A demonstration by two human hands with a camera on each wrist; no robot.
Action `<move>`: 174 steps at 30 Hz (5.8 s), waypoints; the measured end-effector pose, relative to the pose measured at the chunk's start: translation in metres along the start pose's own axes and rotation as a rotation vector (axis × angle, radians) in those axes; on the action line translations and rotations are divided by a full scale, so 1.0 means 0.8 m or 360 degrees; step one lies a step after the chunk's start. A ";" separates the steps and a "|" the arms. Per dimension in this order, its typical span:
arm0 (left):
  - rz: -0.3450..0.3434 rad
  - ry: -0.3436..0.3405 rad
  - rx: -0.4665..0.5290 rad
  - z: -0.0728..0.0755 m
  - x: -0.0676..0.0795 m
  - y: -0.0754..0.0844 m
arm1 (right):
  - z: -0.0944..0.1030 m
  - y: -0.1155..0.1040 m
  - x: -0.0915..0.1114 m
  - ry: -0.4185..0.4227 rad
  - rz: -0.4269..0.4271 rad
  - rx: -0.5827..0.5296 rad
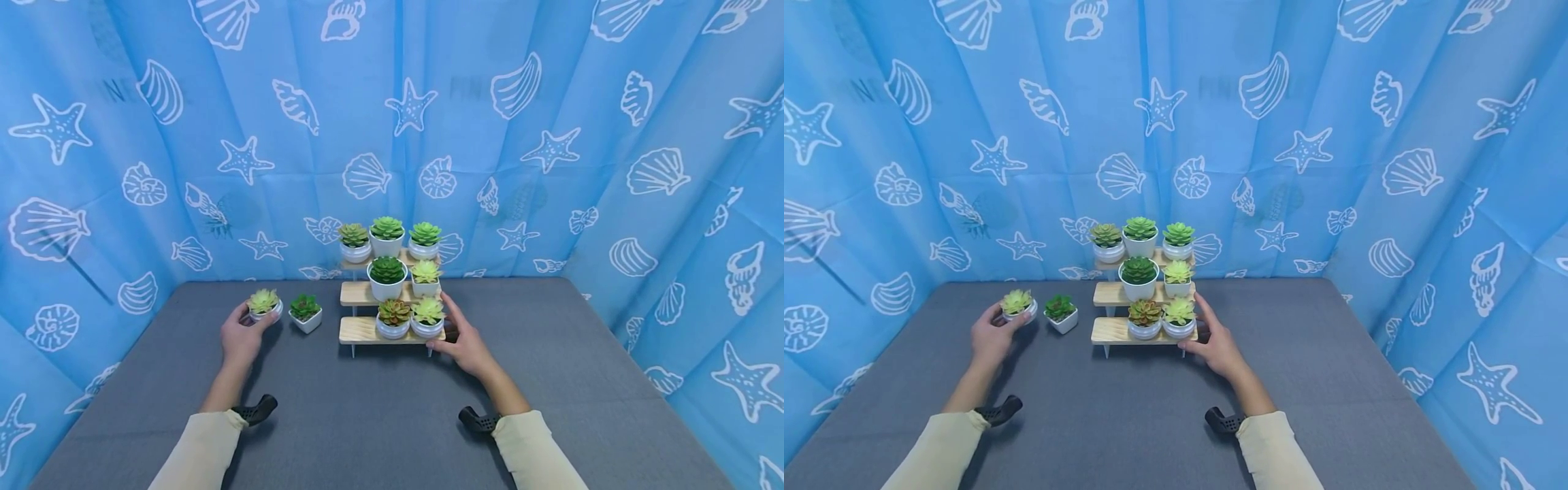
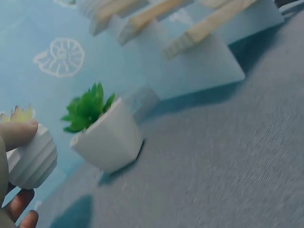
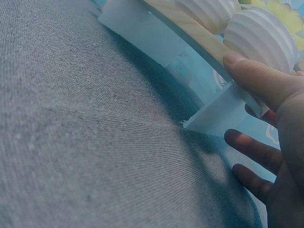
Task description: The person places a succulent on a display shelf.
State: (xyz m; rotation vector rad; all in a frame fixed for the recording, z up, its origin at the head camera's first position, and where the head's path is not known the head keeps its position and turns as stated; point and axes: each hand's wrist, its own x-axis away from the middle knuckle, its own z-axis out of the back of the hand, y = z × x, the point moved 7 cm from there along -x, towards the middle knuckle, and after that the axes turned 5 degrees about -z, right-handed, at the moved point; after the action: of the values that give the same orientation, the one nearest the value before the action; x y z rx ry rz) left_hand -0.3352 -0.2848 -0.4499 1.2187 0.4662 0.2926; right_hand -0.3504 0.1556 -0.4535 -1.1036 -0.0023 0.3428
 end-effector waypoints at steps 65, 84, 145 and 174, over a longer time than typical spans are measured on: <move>-0.0352 -0.0411 0.0109 -0.158 0.044 0.133 | 0.002 0.004 0.000 0.0024 0.0016 0.0002; -0.0443 -0.0378 0.0230 -0.145 0.051 0.126 | -0.001 0.002 0.000 0.0017 0.0014 0.0012; -0.0078 -0.0224 -0.0182 -0.073 0.026 0.000 | 0.002 0.006 -0.002 0.0034 0.0013 0.0004; -0.0208 -0.0449 -0.0005 -0.065 0.073 0.050 | 0.001 0.004 0.001 0.0022 -0.0005 0.0013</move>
State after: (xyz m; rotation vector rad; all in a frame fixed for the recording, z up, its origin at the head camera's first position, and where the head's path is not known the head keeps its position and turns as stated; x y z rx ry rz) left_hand -0.3085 -0.2021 -0.4369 1.1984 0.2982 0.0081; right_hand -0.3507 0.1577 -0.4562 -1.0978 0.0094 0.3319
